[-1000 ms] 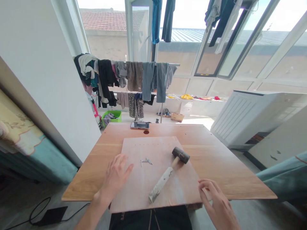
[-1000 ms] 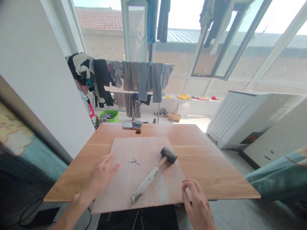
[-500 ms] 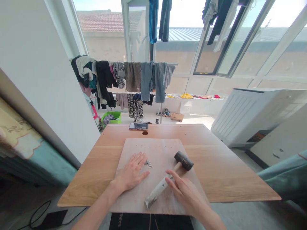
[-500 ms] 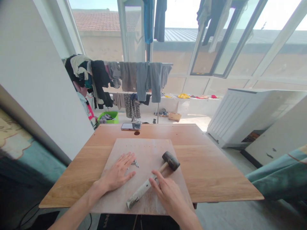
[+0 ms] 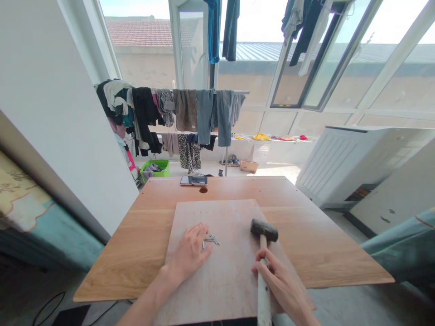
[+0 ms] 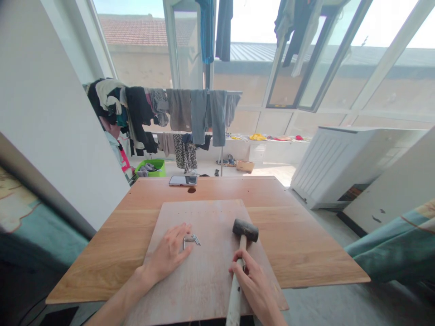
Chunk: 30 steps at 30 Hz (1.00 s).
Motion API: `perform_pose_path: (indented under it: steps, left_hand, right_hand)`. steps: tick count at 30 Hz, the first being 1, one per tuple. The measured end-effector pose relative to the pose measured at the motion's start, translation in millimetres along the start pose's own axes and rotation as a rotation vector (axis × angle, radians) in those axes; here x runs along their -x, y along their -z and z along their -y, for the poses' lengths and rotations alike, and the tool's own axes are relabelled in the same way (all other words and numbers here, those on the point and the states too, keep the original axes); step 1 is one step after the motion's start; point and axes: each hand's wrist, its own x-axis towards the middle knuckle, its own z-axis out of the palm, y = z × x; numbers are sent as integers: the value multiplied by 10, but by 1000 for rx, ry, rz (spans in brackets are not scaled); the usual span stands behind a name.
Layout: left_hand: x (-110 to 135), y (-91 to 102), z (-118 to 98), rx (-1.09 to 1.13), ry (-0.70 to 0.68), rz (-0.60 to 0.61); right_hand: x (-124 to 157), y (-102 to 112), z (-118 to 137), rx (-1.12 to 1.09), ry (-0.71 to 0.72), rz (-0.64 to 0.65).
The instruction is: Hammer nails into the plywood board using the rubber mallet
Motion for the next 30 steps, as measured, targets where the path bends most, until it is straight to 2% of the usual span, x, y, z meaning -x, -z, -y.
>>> perform_pose_path:
  steps: [4,6,9,20,26,30]
  left_hand:
    - [-179,224,-102,-68,56,166]
    - [-259,300,-157,-156,71,246]
    - [-337,328,-221,-240,78,295]
    - [-384,274,-262,-334,71,343]
    - [-331,229,-207,-269,86,290]
    - [-292,174,-186,-193,127,230]
  right_hand:
    - [14,30,-104,-319,-33,1]
    - [12,21,-116,-373,-28,-14]
    - [-10,-4,-136,-389,-10,-22]
    - [-47,-15,-289,-298,8,-24]
    - [-9,-3,-182,-146,-3,-32]
    - [21,-14,-97,-20,43,-85]
